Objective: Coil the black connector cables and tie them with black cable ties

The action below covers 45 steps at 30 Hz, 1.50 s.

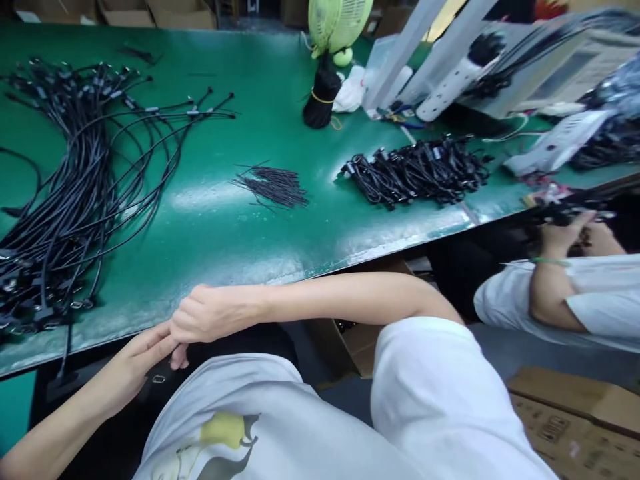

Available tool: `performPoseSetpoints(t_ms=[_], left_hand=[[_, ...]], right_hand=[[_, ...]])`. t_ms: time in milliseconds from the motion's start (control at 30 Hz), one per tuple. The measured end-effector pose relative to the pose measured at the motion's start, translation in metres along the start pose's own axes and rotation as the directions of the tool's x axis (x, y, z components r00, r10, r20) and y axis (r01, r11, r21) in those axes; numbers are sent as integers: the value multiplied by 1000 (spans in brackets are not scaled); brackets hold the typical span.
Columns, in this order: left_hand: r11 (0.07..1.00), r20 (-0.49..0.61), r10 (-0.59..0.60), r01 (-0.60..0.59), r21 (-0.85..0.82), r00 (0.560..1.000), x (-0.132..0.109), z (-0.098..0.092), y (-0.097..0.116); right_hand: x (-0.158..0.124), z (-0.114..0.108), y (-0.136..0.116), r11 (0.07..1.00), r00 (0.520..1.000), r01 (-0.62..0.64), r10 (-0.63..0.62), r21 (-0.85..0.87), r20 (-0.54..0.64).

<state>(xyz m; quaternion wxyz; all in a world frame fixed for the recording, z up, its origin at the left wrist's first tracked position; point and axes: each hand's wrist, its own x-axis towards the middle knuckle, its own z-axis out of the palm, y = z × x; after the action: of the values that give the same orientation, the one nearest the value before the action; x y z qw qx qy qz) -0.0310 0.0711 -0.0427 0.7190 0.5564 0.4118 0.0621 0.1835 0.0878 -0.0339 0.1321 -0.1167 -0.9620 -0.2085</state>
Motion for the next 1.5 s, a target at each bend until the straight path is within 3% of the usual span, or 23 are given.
performPoseSetpoints(t_ms=[100, 200, 267, 300, 400, 500, 567, 633, 667, 700, 733, 767, 800, 833, 867, 900, 1000, 1167, 1333, 1433, 1500], left_hand=[[984, -101, 39, -20, 175, 994, 6, 4, -9], [885, -217, 192, -73, 461, 957, 9, 4, -19], [816, -240, 303, -121, 565, 922, 10, 3, -23], [813, -247, 315, -127, 568, 916, 10, 1, -23], [905, -222, 160, -53, 423, 962, 10, -5, -19], [972, -86, -7, 27, 233, 996, 8, -13, -15], [986, -66, -29, 39, 160, 997, 4, -17, -15], [995, -155, -31, 45, 85, 987, 1, -20, -17], [999, -215, -33, 40, 28, 976, 0, -21, -18], [999, -263, -37, 26, -43, 964, 0, -23, -18], [993, -289, -42, 7, -121, 956, 2, -24, -18], [979, -296, -45, -16, -201, 954, 3, -25, -18], [960, -281, -46, -35, -276, 959, 6, -26, -18], [938, -261, -46, -48, -343, 964, 8, -26, -17], [916, -249, -46, -58, -396, 967, 10, -25, -15], [897, -251, -47, -69, -436, 967, 12, -23, -14], [865, -329, -14, -154, -478, 944, 12, -16, -8], [866, -411, 86, -272, -420, 908, 12, -11, -4], [902, -402, 126, -273, -333, 907, 10, -9, -7], [910, -403, 130, -270, -314, 906, 7, -8, -7], [891, -400, 127, -281, -355, 908, 7, -7, -5]], right_hand=[[-3, 2, -12, 976, 978, -174, 156, 131, 138], [-2, 0, -22, 844, 856, -458, 334, 280, 395], [0, 0, -23, 766, 782, -551, 337, 330, 524], [1, 0, -22, 760, 769, -558, 323, 333, 551], [9, 5, -19, 817, 803, -495, 301, 295, 514], [15, 9, -11, 838, 855, -437, 274, 327, 441], [6, 8, 3, 782, 885, -420, 241, 461, 397], [-19, 8, 29, 684, 871, -488, 344, 542, 350], [-38, 8, 46, 630, 812, -582, 482, 515, 329], [-60, 9, 65, 547, 679, -723, 673, 421, 293], [-84, 11, 83, 388, 442, -884, 875, 261, 196], [-107, 14, 101, 195, 205, -976, 973, 102, 109], [-128, 18, 116, 37, 35, -999, 997, -17, 63], [-145, 23, 127, -56, -59, -995, 997, -85, 41], [-158, 29, 135, -103, -109, -986, 993, -128, 44], [-167, 34, 139, -111, -120, -985, 991, -136, 61], [-171, 47, 134, -65, -72, -992, 996, -107, 59], [-173, 56, 125, -60, -42, -989, 991, -137, -131], [-181, 61, 130, 46, 47, -999, 999, -29, -14], [-174, 48, 128, 17, 18, -1000, 993, -15, -114], [-155, 36, 115, -4, -1, -1000, 982, -13, -189]])
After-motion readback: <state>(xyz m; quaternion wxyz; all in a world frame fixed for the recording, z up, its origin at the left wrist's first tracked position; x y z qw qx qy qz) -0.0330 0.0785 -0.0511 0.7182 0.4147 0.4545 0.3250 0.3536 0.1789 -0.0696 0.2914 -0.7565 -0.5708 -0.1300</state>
